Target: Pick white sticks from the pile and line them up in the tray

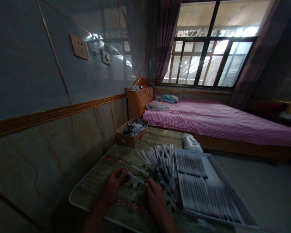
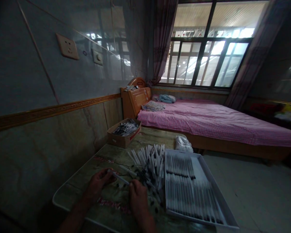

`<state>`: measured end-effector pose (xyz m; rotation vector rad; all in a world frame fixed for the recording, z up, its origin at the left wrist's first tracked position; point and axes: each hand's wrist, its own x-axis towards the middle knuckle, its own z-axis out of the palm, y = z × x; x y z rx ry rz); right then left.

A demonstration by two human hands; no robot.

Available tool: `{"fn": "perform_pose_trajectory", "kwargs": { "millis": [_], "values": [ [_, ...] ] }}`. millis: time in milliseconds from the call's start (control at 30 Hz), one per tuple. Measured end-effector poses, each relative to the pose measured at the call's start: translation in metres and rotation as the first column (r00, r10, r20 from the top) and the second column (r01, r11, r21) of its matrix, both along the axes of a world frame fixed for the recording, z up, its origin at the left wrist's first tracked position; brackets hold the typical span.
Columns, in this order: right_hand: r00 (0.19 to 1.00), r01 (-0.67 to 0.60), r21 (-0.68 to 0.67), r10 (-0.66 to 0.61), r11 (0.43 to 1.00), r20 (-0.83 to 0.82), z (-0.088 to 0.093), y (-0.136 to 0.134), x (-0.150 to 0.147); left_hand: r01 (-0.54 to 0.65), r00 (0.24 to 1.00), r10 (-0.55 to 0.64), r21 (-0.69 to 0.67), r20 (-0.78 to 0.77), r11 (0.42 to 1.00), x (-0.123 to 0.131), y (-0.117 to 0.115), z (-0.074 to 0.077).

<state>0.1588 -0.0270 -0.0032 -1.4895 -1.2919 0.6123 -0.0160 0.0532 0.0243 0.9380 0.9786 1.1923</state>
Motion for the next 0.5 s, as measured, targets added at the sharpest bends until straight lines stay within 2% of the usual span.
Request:
{"fn": "perform_pose_trajectory", "kwargs": {
  "millis": [167,267,333,400,500],
  "values": [
    [0.971,-0.105,-0.06,0.115,0.993,0.209,0.013,-0.006,-0.006,-0.093,0.992,0.096,-0.041,0.079,0.995,0.0,-0.004,-0.008],
    [0.918,-0.085,-0.152,0.136,0.985,0.371,0.019,-0.009,-0.005,-0.101,0.991,0.106,-0.06,0.079,0.993,0.003,-0.008,-0.007],
    [0.897,-0.043,-0.197,0.124,0.979,0.423,0.024,-0.012,-0.001,-0.084,0.993,0.088,-0.054,0.077,0.995,0.007,-0.012,-0.004],
    [0.915,-0.014,-0.202,0.094,0.979,0.393,0.03,-0.017,0.007,-0.042,0.995,0.045,-0.033,0.085,0.999,0.011,-0.015,-0.002],
    [0.98,-0.045,-0.196,0.081,0.98,0.18,0.043,-0.023,0.03,0.026,0.996,-0.025,-0.004,0.09,1.0,0.017,-0.019,-0.004]
  ]
}}
